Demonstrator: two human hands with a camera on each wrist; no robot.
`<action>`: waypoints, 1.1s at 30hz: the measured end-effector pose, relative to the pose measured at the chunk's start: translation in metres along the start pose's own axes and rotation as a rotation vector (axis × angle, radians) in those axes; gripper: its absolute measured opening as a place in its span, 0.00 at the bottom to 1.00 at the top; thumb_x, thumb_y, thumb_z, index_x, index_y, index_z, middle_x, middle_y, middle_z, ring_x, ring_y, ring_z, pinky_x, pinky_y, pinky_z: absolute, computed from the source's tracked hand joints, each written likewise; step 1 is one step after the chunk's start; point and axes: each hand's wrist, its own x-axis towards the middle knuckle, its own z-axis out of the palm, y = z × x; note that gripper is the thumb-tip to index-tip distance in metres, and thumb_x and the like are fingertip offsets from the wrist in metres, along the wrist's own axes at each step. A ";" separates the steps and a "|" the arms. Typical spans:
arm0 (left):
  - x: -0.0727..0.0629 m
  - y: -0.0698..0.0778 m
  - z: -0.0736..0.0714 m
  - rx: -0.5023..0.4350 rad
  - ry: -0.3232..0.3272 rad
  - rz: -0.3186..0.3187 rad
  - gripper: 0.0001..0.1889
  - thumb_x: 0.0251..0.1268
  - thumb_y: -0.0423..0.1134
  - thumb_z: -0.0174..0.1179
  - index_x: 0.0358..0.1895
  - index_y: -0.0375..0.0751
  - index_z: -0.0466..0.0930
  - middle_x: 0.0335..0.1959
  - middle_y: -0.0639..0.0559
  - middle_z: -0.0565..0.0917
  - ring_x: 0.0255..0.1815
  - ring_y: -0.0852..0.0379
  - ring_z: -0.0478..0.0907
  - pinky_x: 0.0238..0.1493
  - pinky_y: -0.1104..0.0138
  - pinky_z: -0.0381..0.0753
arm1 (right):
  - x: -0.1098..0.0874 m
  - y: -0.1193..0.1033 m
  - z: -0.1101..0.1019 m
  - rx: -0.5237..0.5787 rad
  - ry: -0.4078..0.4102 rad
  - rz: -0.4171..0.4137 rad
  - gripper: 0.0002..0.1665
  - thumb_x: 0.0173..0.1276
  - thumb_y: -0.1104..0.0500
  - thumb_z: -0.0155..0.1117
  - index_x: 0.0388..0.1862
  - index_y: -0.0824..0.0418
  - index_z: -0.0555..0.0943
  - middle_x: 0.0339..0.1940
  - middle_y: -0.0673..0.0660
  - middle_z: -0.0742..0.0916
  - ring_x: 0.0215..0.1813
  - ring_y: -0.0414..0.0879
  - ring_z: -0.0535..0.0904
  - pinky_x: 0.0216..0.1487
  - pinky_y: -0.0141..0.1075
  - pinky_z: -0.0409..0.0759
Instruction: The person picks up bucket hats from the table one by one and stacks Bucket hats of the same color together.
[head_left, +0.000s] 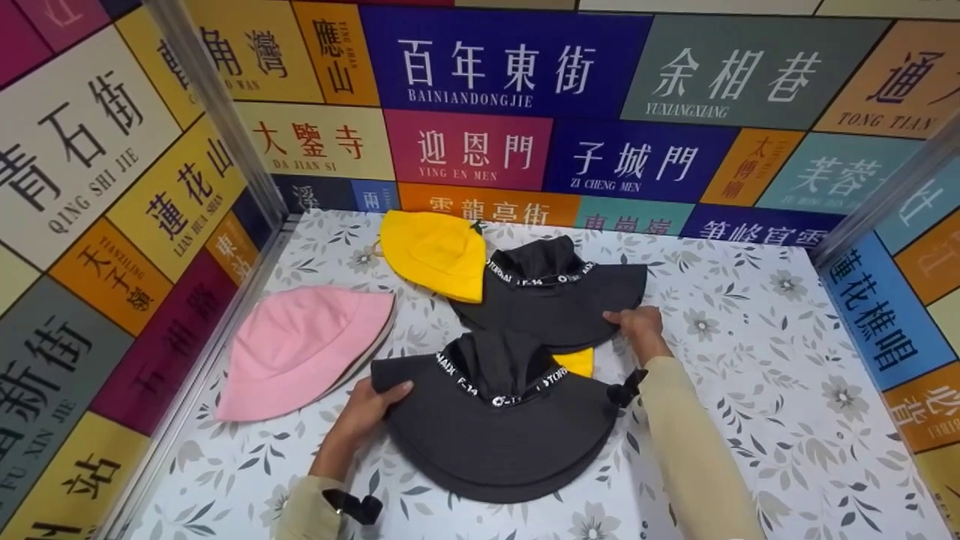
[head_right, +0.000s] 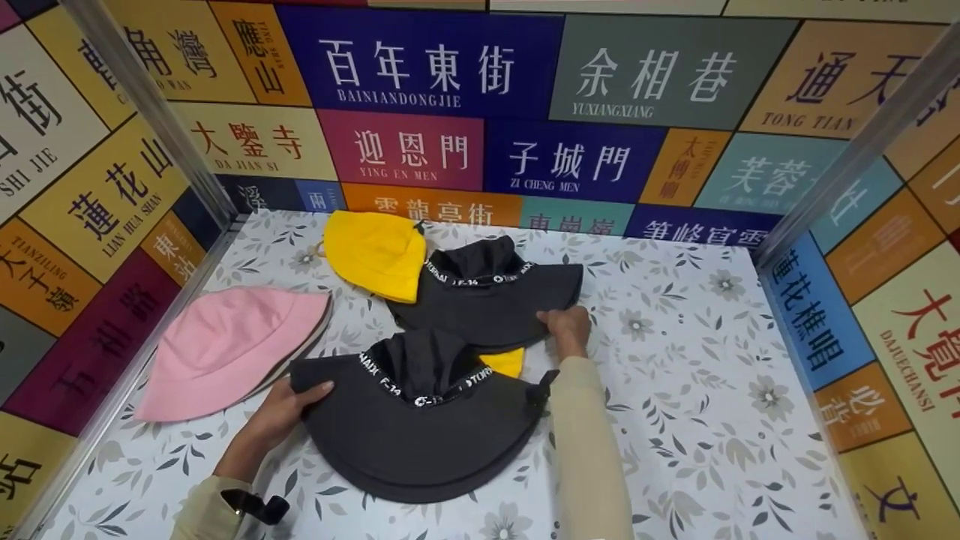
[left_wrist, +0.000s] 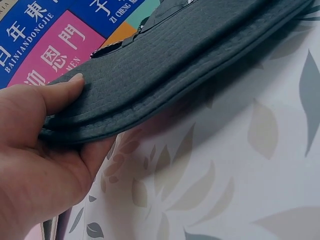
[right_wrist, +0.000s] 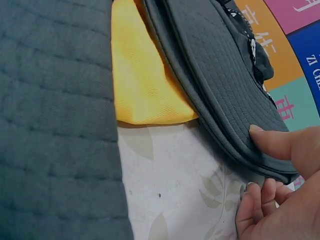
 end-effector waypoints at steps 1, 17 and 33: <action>0.000 0.000 0.000 0.003 -0.003 0.003 0.20 0.62 0.39 0.69 0.53 0.29 0.82 0.44 0.41 0.87 0.42 0.55 0.84 0.51 0.67 0.80 | 0.000 0.000 -0.001 0.013 -0.007 -0.005 0.48 0.71 0.57 0.62 0.79 0.73 0.49 0.81 0.67 0.60 0.81 0.58 0.57 0.81 0.45 0.58; -0.002 -0.001 -0.001 0.037 0.009 -0.001 0.24 0.58 0.41 0.72 0.54 0.30 0.81 0.45 0.40 0.87 0.42 0.53 0.85 0.50 0.67 0.81 | -0.019 0.004 -0.012 0.296 -0.117 -0.129 0.29 0.76 0.57 0.58 0.72 0.58 0.62 0.35 0.49 0.83 0.30 0.40 0.84 0.45 0.40 0.88; 0.003 0.000 0.003 0.022 -0.020 -0.008 0.18 0.68 0.42 0.64 0.49 0.27 0.82 0.29 0.48 0.85 0.30 0.58 0.81 0.40 0.68 0.80 | -0.048 -0.008 -0.033 0.607 -0.001 -0.252 0.15 0.73 0.62 0.61 0.56 0.52 0.72 0.25 0.47 0.84 0.18 0.39 0.80 0.19 0.31 0.81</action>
